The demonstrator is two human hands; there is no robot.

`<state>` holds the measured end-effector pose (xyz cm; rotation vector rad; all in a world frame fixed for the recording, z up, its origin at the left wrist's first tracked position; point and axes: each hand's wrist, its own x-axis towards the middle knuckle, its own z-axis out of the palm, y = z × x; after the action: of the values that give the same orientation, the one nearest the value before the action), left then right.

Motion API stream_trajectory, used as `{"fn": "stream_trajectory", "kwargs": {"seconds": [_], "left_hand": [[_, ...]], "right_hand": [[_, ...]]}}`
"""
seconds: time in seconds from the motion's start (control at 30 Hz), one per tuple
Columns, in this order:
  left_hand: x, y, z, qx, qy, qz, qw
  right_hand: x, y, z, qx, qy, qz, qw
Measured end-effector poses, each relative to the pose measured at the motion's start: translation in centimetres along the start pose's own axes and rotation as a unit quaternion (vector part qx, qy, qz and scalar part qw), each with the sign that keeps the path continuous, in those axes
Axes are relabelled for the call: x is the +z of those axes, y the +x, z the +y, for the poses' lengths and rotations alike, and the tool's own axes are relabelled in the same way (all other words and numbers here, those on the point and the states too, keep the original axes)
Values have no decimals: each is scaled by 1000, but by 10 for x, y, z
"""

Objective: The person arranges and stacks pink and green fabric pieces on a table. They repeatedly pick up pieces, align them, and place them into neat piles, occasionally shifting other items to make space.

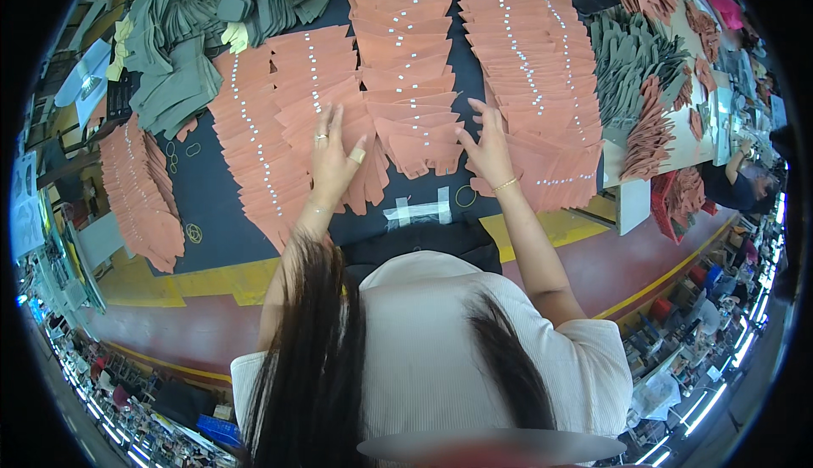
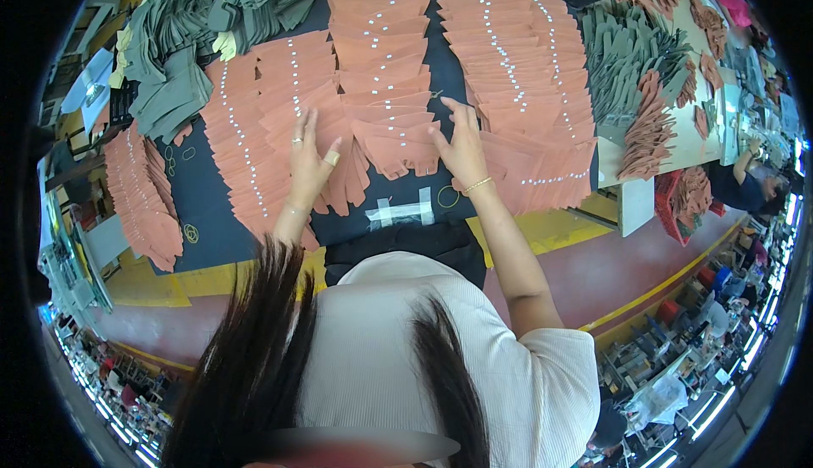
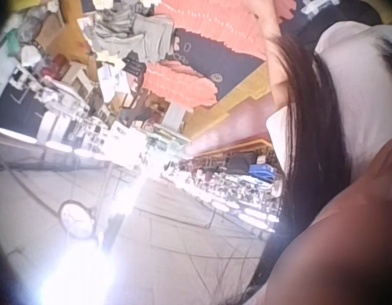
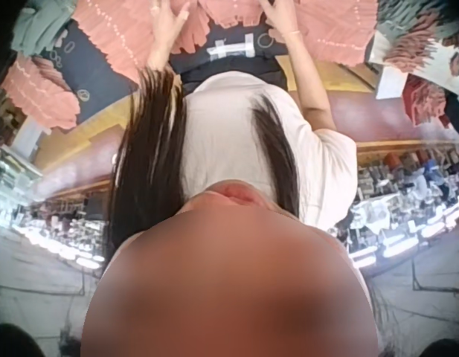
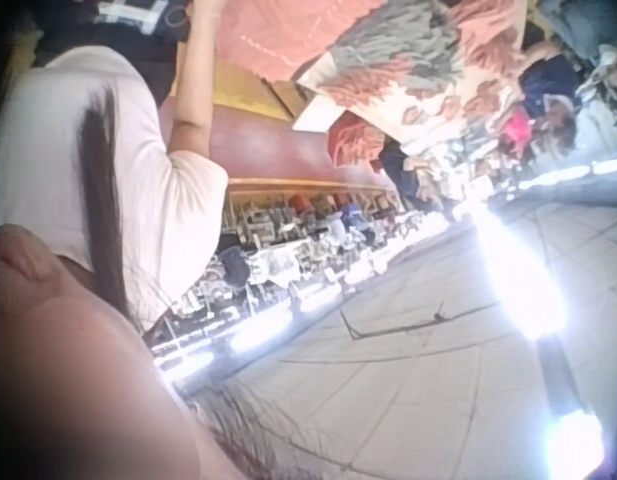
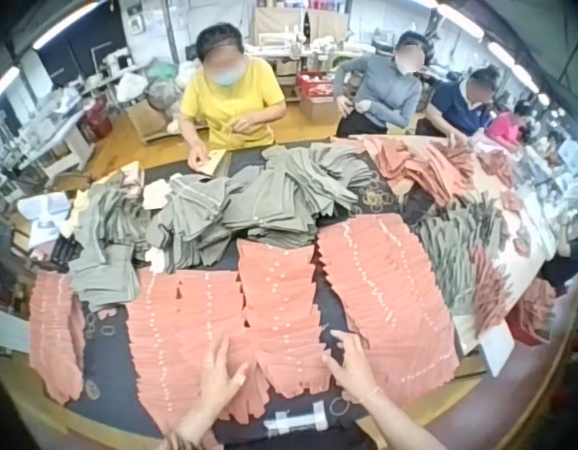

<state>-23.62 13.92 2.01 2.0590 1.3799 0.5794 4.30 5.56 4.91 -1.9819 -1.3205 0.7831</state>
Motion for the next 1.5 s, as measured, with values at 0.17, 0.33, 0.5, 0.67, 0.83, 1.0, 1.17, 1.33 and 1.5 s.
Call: {"fn": "stream_trajectory", "kwargs": {"seconds": [0.17, 0.33, 0.5, 0.67, 0.83, 1.0, 1.17, 1.33, 1.5], "left_hand": [[9, -5, -5, 18, 50, 8, 999], [18, -1, -20, 34, 79, 18, 996], [27, 9, -32, 58, 178, 41, 981], [42, 15, -35, 16, 273, 67, 960], [49, 19, -37, -6, 316, 61, 947], [48, 19, -39, -9, 287, 59, 956], [47, 20, -36, -26, 294, 45, 954], [45, 19, -32, -29, 278, 50, 959], [45, 18, -33, -21, 282, 59, 957]], "right_hand": [[4, -22, 4, 2, 18, 33, 999], [17, -55, 17, 15, 7, 25, 1000], [28, -89, 27, 41, -58, -227, 971], [48, -114, 24, 63, -263, -336, 902], [60, -110, 30, 112, -234, -389, 884], [65, -111, 36, 112, -231, -401, 879], [69, -111, 38, 115, -221, -389, 887], [69, -107, 37, 125, -234, -417, 869], [71, -108, 38, 119, -230, -404, 878]]}}
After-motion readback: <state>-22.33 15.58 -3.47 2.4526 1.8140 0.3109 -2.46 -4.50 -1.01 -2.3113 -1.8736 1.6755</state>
